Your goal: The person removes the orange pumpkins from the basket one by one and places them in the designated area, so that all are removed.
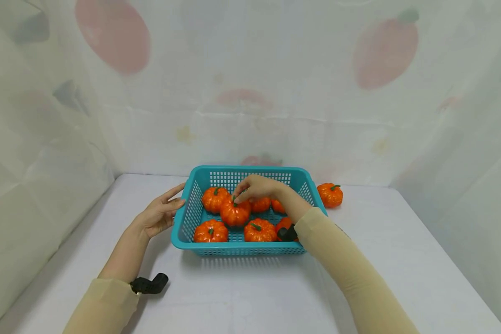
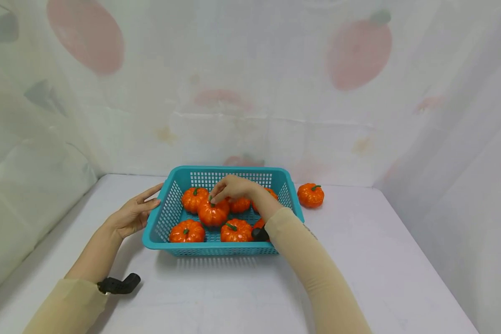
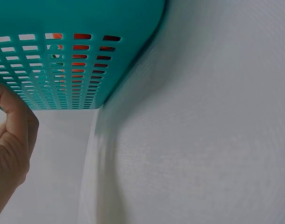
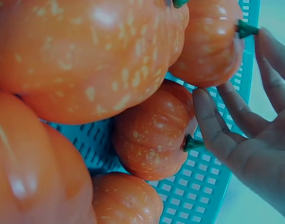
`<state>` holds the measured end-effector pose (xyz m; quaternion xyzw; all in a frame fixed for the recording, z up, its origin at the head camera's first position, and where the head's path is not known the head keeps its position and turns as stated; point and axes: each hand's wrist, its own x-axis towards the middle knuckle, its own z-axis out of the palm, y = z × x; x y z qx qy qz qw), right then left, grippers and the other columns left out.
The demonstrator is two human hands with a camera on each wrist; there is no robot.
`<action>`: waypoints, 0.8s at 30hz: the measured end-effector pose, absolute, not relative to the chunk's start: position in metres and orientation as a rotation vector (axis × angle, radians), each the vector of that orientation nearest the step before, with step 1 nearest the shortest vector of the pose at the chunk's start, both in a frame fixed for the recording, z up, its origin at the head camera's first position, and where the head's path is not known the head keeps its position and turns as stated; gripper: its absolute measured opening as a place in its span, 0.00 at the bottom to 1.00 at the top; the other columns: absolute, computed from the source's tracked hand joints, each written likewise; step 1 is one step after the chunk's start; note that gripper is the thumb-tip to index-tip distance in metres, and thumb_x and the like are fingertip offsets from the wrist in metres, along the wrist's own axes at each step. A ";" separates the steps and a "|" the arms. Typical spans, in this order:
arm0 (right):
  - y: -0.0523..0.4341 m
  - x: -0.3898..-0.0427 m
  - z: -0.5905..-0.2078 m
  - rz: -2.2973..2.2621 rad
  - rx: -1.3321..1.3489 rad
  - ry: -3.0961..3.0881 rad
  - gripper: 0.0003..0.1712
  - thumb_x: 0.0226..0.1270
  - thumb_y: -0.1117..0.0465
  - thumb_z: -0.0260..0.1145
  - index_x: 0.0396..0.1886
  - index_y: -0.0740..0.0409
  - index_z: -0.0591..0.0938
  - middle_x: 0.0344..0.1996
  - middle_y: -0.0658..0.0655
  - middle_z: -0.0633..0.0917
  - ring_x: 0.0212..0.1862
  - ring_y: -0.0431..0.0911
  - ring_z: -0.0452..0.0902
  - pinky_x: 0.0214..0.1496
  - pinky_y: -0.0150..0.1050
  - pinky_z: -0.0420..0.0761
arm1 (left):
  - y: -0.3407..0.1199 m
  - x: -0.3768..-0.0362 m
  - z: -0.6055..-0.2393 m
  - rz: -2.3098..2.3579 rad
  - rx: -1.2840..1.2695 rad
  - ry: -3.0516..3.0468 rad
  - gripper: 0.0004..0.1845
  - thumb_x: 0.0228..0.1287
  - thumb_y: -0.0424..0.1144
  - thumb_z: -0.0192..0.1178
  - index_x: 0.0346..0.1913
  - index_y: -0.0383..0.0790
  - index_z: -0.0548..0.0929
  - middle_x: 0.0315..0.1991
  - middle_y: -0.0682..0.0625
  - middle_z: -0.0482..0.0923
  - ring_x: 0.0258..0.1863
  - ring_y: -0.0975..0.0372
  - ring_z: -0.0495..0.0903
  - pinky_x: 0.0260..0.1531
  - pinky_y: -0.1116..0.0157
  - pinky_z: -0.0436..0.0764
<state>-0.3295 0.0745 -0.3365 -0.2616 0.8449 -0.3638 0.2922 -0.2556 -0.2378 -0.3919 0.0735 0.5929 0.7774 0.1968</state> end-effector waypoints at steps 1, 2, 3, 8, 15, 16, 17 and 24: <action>0.075 -0.329 -0.336 -1.000 -0.681 2.239 0.11 0.68 0.58 0.67 0.48 0.53 0.85 0.51 0.53 0.85 0.49 0.45 0.78 0.55 0.43 0.84 | -0.238 -0.255 -0.391 2.177 0.204 1.659 0.39 0.76 0.34 0.51 0.80 0.46 0.42 0.44 0.54 0.80 0.38 0.65 0.87 0.40 0.66 0.89; 0.075 -0.330 -0.335 -1.033 -0.666 2.223 0.10 0.69 0.58 0.66 0.48 0.53 0.84 0.50 0.53 0.84 0.50 0.46 0.78 0.56 0.44 0.84 | -0.238 -0.255 -0.391 2.178 0.203 1.658 0.39 0.76 0.34 0.51 0.80 0.46 0.42 0.44 0.54 0.80 0.38 0.65 0.87 0.40 0.66 0.89; 0.075 -0.330 -0.334 -1.069 -0.647 2.209 0.10 0.69 0.57 0.66 0.48 0.53 0.84 0.50 0.53 0.84 0.51 0.47 0.78 0.56 0.45 0.84 | -0.238 -0.255 -0.391 2.177 0.202 1.657 0.39 0.76 0.34 0.51 0.80 0.46 0.42 0.44 0.54 0.80 0.38 0.65 0.87 0.40 0.66 0.89; 0.076 -0.330 -0.329 -1.249 -0.557 2.124 0.11 0.71 0.56 0.64 0.50 0.52 0.80 0.57 0.54 0.80 0.56 0.47 0.76 0.55 0.48 0.84 | -0.238 -0.254 -0.391 2.179 0.194 1.663 0.39 0.75 0.34 0.51 0.80 0.46 0.42 0.44 0.54 0.80 0.38 0.65 0.87 0.40 0.66 0.89; 0.076 -0.332 -0.325 -1.464 -0.464 1.982 0.06 0.74 0.57 0.61 0.47 0.49 0.76 0.66 0.55 0.71 0.50 0.52 0.74 0.49 0.50 0.78 | -0.239 -0.255 -0.391 2.177 0.186 1.679 0.39 0.76 0.34 0.51 0.80 0.47 0.42 0.44 0.54 0.79 0.37 0.65 0.87 0.40 0.65 0.89; 0.076 -0.332 -0.324 -1.474 -0.461 1.979 0.06 0.74 0.57 0.61 0.47 0.49 0.76 0.67 0.54 0.70 0.57 0.52 0.74 0.51 0.51 0.79 | -0.239 -0.255 -0.391 2.178 0.184 1.682 0.39 0.76 0.34 0.51 0.80 0.47 0.43 0.44 0.54 0.79 0.37 0.65 0.87 0.40 0.65 0.89; 0.077 -0.331 -0.323 -1.479 -0.462 1.979 0.06 0.74 0.57 0.61 0.47 0.48 0.76 0.68 0.54 0.69 0.63 0.52 0.72 0.53 0.52 0.79 | -0.239 -0.255 -0.391 2.179 0.188 1.674 0.39 0.76 0.34 0.51 0.80 0.47 0.42 0.44 0.53 0.79 0.37 0.65 0.87 0.40 0.65 0.89; 0.082 -0.332 -0.309 -1.515 -0.473 2.002 0.06 0.74 0.56 0.60 0.47 0.48 0.76 0.70 0.56 0.67 0.57 0.53 0.69 0.48 0.56 0.74 | -0.239 -0.256 -0.391 2.183 0.185 1.671 0.39 0.76 0.34 0.51 0.80 0.47 0.43 0.44 0.54 0.79 0.37 0.65 0.87 0.40 0.65 0.89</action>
